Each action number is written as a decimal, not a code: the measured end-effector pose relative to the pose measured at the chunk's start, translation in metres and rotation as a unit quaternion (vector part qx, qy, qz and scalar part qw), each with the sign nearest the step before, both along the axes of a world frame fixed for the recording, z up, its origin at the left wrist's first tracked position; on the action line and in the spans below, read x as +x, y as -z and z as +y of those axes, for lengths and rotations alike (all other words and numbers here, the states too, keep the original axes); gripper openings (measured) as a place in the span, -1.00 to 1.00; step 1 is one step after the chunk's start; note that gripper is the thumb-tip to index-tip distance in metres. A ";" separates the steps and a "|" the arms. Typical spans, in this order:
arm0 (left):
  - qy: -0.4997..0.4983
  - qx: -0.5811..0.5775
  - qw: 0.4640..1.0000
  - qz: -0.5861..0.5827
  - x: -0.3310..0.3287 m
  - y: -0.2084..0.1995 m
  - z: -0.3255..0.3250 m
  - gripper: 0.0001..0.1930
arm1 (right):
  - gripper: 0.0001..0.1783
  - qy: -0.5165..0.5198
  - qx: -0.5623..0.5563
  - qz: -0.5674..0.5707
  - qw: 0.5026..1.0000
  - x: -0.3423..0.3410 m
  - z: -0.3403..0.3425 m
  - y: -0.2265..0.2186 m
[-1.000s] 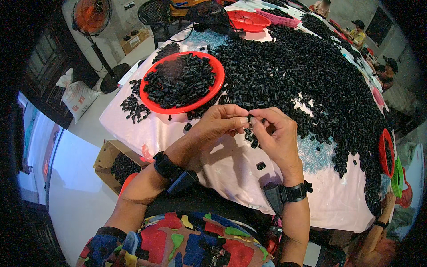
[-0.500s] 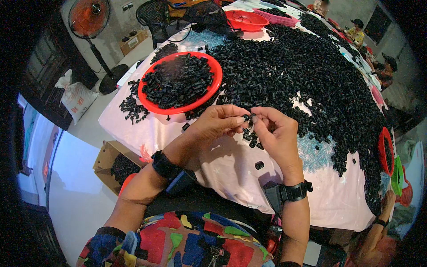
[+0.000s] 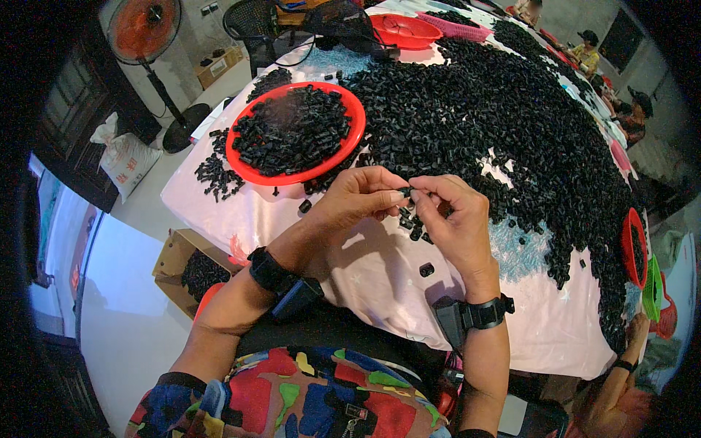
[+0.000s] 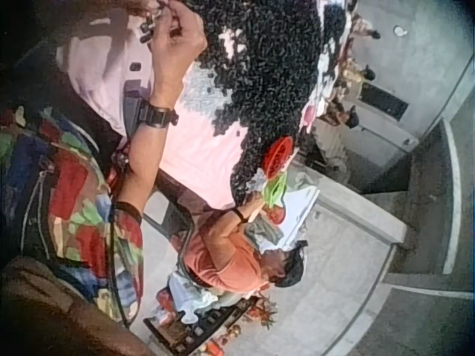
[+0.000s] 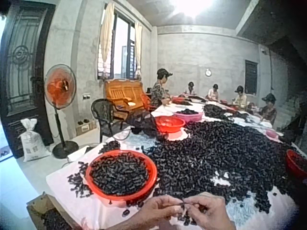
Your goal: Sorting and preparing small black plastic or rubber components on an assembly table.
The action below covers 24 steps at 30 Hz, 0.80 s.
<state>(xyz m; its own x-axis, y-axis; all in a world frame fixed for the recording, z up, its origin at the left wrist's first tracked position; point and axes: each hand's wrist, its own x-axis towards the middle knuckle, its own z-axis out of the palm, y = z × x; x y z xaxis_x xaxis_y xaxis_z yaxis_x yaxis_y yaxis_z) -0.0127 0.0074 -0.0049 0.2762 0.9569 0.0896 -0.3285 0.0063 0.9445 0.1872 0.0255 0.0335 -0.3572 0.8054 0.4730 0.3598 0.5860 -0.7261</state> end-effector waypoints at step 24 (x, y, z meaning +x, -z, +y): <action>-0.087 0.104 0.974 0.180 0.010 0.001 -0.006 -0.86 | -0.88 -0.026 -0.071 -0.006 0.997 0.006 -0.002 -0.001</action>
